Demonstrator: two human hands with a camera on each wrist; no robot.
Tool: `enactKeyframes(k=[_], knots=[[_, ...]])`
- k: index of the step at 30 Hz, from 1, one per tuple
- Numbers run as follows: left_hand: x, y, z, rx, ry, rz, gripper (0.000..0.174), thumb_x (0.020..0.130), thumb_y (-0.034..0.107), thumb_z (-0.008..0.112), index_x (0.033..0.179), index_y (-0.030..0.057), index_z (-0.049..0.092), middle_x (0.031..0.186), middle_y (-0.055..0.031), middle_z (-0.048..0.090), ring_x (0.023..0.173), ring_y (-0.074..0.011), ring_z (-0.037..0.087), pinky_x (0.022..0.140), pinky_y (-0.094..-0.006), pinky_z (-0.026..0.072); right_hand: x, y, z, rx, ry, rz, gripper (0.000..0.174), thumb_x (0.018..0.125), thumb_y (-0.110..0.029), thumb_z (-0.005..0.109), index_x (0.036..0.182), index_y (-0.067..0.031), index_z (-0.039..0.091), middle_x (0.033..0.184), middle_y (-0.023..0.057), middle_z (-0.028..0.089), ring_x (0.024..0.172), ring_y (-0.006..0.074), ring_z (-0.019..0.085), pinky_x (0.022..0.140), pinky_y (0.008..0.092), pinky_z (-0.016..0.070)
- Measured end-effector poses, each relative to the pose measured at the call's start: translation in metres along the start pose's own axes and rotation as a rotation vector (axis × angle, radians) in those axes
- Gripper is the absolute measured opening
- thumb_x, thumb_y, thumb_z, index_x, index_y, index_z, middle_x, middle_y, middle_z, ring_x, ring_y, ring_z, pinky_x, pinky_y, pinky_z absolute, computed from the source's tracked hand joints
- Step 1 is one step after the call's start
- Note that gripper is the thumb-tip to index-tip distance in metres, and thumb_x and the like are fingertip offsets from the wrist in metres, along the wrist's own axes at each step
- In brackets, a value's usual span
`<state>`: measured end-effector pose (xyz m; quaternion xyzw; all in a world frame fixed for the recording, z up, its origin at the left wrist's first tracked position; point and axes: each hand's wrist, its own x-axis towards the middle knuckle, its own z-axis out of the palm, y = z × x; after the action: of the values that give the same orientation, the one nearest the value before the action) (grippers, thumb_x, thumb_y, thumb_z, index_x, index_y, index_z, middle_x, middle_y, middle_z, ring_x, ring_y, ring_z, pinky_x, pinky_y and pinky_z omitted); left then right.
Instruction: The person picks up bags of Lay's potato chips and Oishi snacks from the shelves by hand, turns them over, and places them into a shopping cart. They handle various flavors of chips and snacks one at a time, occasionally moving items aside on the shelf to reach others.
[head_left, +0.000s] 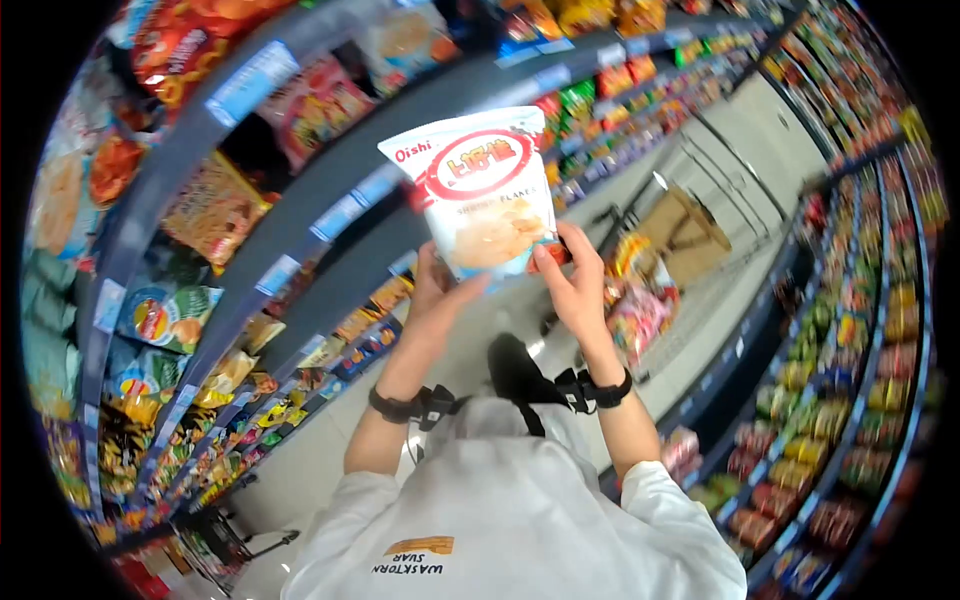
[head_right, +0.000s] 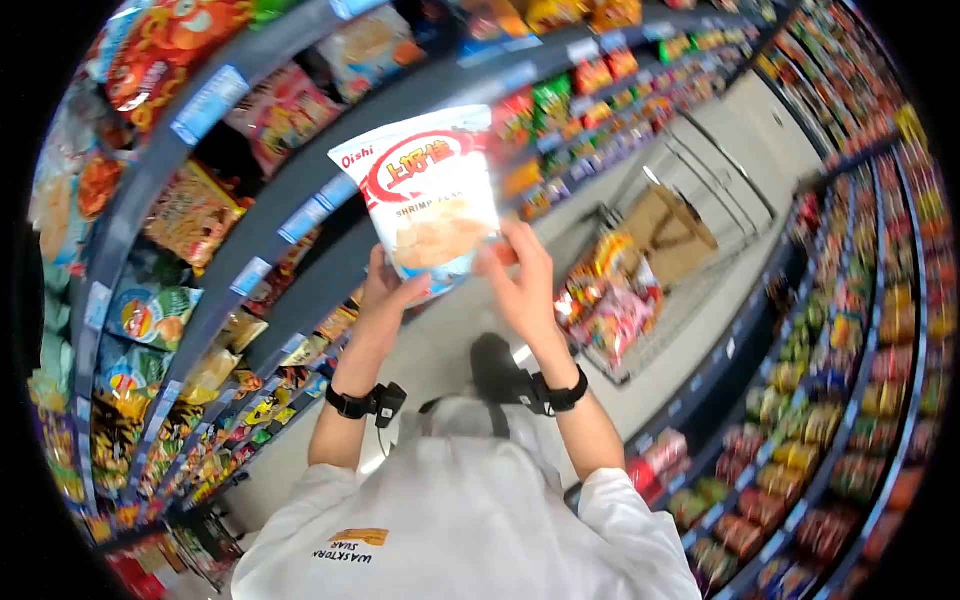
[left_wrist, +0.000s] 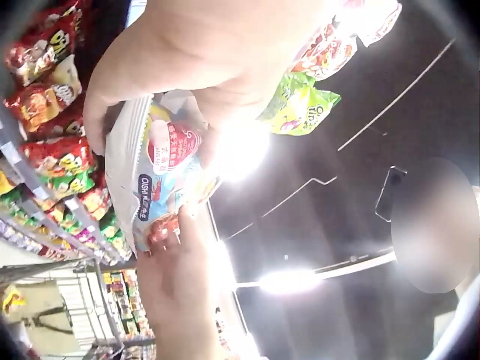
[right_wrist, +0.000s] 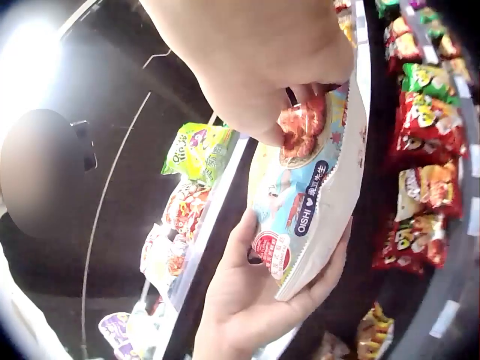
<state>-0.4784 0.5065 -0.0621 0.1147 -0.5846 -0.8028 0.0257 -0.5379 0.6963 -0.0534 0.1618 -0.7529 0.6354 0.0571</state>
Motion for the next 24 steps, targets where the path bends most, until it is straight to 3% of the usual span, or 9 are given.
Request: enactKeyframes(k=[1, 4, 8, 9, 11, 16, 17, 22, 24], knots=[[-0.013, -0.002, 0.009, 0.007, 0.003, -0.108, 0.079, 0.078, 0.010, 0.077, 0.143, 0.0059, 0.032, 0.122, -0.0108, 0.057, 0.107, -0.0177, 0.057, 0.082, -0.0316, 0.0513, -0.023, 0.012, -0.011, -0.001, 0.002, 0.013, 0.026, 0.089, -0.006, 0.062, 0.113, 0.0042, 0.059, 0.095, 0.0114, 0.063, 0.077, 0.0196, 0.070, 0.072, 0.0297, 0.0517], [-0.038, -0.043, 0.027, -0.036, -0.112, -0.112, 0.079, 0.079, 0.008, 0.076, 0.143, 0.0044, 0.032, 0.117, -0.0091, 0.060, 0.103, -0.0162, 0.059, 0.081, -0.0290, 0.0505, -0.083, -0.005, -0.051, -0.122, 0.060, 0.130, 0.027, 0.090, -0.008, 0.063, 0.114, 0.0033, 0.059, 0.096, 0.0118, 0.064, 0.076, 0.0194, 0.071, 0.073, 0.0310, 0.0529], [-0.066, -0.076, 0.058, 0.021, -0.314, -0.178, 0.069, 0.079, 0.006, 0.076, 0.138, 0.0023, 0.041, 0.116, -0.0075, 0.061, 0.098, -0.0128, 0.060, 0.079, -0.0266, 0.0499, -0.155, 0.031, -0.105, -0.061, 0.077, 0.256, 0.035, 0.090, -0.013, 0.066, 0.120, 0.0029, 0.058, 0.103, 0.0123, 0.065, 0.096, 0.0203, 0.067, 0.079, 0.0317, 0.0531], [-0.071, -0.081, 0.064, 0.134, -0.338, -0.205, 0.062, 0.078, 0.007, 0.077, 0.132, 0.0006, 0.047, 0.113, -0.0065, 0.062, 0.096, -0.0121, 0.060, 0.079, -0.0263, 0.0503, -0.167, 0.026, -0.117, -0.027, 0.051, 0.289, 0.045, 0.091, -0.019, 0.067, 0.128, 0.0021, 0.054, 0.114, 0.0134, 0.063, 0.103, 0.0196, 0.062, 0.083, 0.0321, 0.0521], [-0.083, -0.095, 0.084, 0.142, -0.399, -0.235, 0.059, 0.078, 0.008, 0.078, 0.129, -0.0004, 0.050, 0.112, -0.0061, 0.062, 0.095, -0.0120, 0.060, 0.078, -0.0260, 0.0508, -0.194, 0.040, -0.137, 0.071, 0.084, 0.351, 0.050, 0.091, -0.021, 0.067, 0.132, 0.0022, 0.050, 0.121, 0.0140, 0.060, 0.104, 0.0188, 0.062, 0.086, 0.0325, 0.0514], [-0.117, -0.131, 0.143, 0.271, -0.537, -0.381, 0.053, 0.080, 0.013, 0.078, 0.126, 0.0015, 0.054, 0.111, -0.0058, 0.063, 0.093, -0.0113, 0.061, 0.077, -0.0257, 0.0524, -0.244, 0.026, -0.207, 0.496, 0.044, 0.694, 0.062, 0.091, -0.020, 0.067, 0.142, -0.0004, 0.035, 0.130, 0.0136, 0.055, 0.108, 0.0204, 0.062, 0.080, 0.0340, 0.0584], [-0.124, -0.138, 0.158, 0.297, -0.554, -0.407, 0.052, 0.081, 0.013, 0.077, 0.126, 0.0017, 0.054, 0.111, -0.0056, 0.063, 0.092, -0.0110, 0.061, 0.077, -0.0257, 0.0525, -0.258, 0.035, -0.223, 0.501, 0.020, 0.688, 0.067, 0.091, -0.022, 0.067, 0.144, -0.0016, 0.031, 0.130, 0.0131, 0.054, 0.101, 0.0214, 0.065, 0.076, 0.0342, 0.0611], [-0.155, -0.169, 0.235, 0.423, -0.600, -0.497, 0.045, 0.085, 0.014, 0.073, 0.124, 0.0008, 0.055, 0.107, -0.0041, 0.064, 0.088, -0.0096, 0.060, 0.076, -0.0257, 0.0526, -0.301, 0.049, -0.301, 0.495, 0.106, 0.646, 0.071, 0.088, -0.021, 0.071, 0.143, -0.0011, 0.032, 0.128, 0.0121, 0.055, 0.098, 0.0206, 0.066, 0.073, 0.0351, 0.0612], [-0.164, -0.185, 0.259, 0.440, -0.627, -0.454, 0.042, 0.088, 0.015, 0.070, 0.124, 0.0003, 0.055, 0.106, -0.0038, 0.064, 0.088, -0.0095, 0.060, 0.076, -0.0262, 0.0527, -0.316, 0.067, -0.325, 0.491, 0.138, 0.610, 0.072, 0.087, -0.021, 0.072, 0.143, -0.0021, 0.032, 0.126, 0.0116, 0.056, 0.096, 0.0201, 0.066, 0.071, 0.0350, 0.0613]])
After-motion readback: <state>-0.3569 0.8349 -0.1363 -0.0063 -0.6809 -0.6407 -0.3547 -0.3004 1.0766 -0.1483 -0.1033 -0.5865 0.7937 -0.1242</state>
